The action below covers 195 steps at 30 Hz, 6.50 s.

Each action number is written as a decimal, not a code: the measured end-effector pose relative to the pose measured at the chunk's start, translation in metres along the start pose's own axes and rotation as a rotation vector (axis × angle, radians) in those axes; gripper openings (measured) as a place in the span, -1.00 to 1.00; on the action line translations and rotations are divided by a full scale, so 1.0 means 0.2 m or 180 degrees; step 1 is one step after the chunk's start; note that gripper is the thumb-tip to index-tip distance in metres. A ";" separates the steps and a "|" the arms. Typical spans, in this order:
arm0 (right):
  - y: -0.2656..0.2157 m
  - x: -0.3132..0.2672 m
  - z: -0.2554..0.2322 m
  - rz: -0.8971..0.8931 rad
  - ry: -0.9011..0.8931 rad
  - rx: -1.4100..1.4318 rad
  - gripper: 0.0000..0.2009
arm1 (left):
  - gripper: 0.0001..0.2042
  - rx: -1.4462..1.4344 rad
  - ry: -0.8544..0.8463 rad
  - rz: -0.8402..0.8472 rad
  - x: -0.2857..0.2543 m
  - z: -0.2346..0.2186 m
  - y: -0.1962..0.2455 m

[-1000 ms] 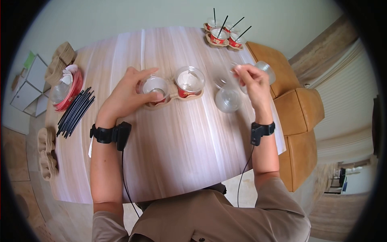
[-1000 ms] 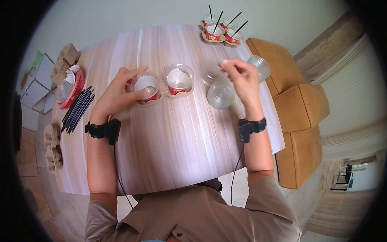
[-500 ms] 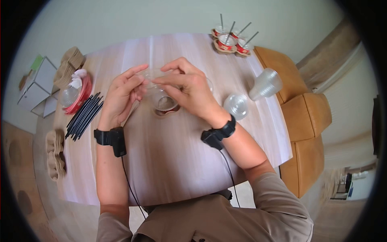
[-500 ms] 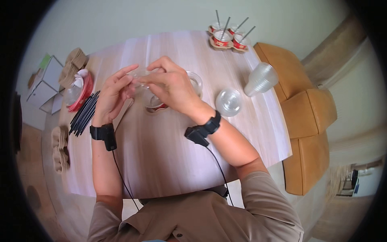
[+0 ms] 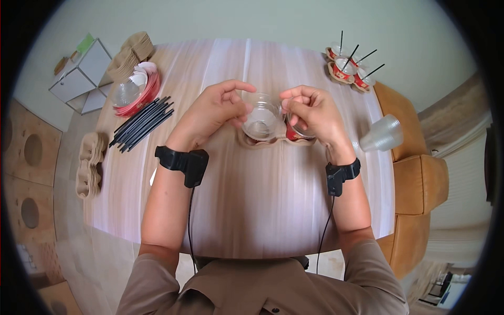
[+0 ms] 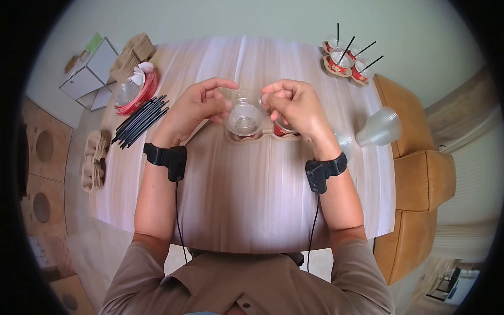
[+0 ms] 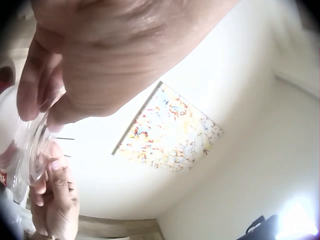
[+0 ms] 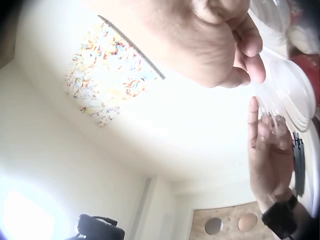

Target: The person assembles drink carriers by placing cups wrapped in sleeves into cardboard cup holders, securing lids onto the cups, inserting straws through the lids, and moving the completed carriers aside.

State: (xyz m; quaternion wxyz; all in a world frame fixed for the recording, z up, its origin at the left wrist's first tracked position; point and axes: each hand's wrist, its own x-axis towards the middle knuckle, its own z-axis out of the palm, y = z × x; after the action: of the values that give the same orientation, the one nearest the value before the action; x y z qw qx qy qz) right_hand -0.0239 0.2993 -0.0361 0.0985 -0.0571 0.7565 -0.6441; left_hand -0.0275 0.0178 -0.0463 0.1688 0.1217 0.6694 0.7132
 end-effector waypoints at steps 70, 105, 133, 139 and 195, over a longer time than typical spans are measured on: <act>0.12 0.03 0.10 -0.0723 0.0485 -0.1892 -0.78 | -0.49 0.0362 -0.0605 -0.0382 0.07 -0.11 -0.16; 0.10 0.02 0.09 -0.0702 0.0439 -0.1858 -0.78 | -0.07 0.2136 -0.0331 0.0850 0.07 0.10 -0.18; -0.01 -0.05 -0.01 -0.0480 -0.0399 -0.1578 -0.60 | -0.10 0.2188 -0.0367 0.0698 0.05 0.15 -0.14; 0.06 0.03 -0.31 -0.0940 0.0334 -0.1449 -0.60 | -0.12 0.1952 -0.0160 0.1001 0.07 0.13 -0.18; 0.10 0.01 -0.27 -0.0170 -0.0450 -0.1679 -0.06 | -0.78 0.3526 0.1378 -0.1075 -0.22 -0.88 -0.20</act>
State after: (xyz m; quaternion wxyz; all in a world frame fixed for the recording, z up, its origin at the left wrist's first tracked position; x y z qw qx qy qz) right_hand -0.0379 0.3545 -0.0477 0.1159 -0.1455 0.8875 -0.4215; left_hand -0.0545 -0.1585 -0.0968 0.0514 -0.0639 0.9693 0.2316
